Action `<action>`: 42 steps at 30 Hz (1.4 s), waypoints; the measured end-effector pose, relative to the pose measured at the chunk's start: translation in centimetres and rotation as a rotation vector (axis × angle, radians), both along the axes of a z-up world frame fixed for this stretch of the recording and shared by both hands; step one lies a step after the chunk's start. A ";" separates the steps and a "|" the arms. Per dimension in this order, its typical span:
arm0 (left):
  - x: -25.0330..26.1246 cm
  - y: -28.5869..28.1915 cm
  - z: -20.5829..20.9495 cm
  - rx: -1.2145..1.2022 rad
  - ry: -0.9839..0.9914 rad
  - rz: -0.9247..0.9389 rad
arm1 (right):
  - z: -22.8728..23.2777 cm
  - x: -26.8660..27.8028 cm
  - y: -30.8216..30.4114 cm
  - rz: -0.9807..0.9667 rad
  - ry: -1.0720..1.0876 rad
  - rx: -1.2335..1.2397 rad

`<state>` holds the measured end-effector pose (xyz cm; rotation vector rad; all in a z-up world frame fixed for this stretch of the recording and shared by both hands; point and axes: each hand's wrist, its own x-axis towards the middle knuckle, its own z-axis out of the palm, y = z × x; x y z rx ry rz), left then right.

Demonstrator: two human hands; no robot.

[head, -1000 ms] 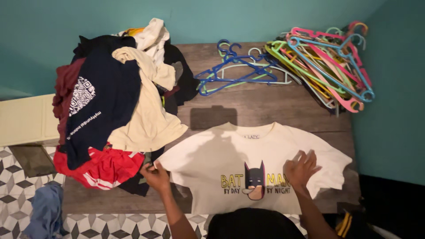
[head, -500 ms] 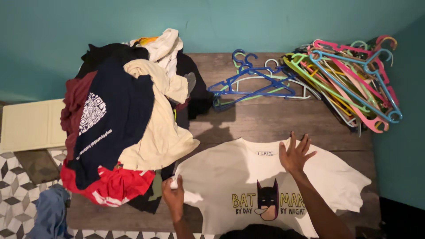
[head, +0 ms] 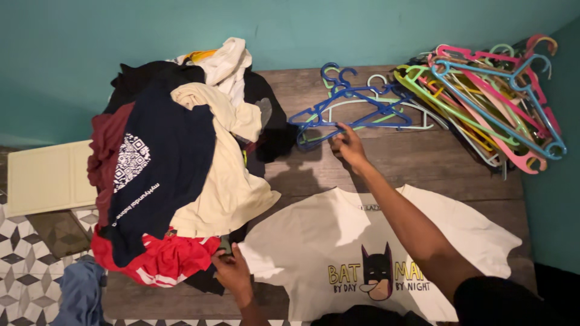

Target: The person hangs several garments on a clothing rack. They place a patterned shirt, a plaid shirt, and a white Batman t-shirt onto hangers and hang them on the rack.

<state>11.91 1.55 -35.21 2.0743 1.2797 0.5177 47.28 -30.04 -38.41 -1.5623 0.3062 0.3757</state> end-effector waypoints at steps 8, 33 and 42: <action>-0.8 -3.5 1.1 -0.121 -0.101 -0.025 | 2.9 -0.3 1.5 0.143 -0.593 -0.420; 3.2 -25.1 1.5 0.191 -0.257 -1.214 | 15.5 -22.3 -18.7 -0.538 -0.456 0.186; 2.6 -16.6 -4.4 0.364 -0.116 -0.971 | 3.0 -33.7 -19.7 -0.484 -0.019 0.125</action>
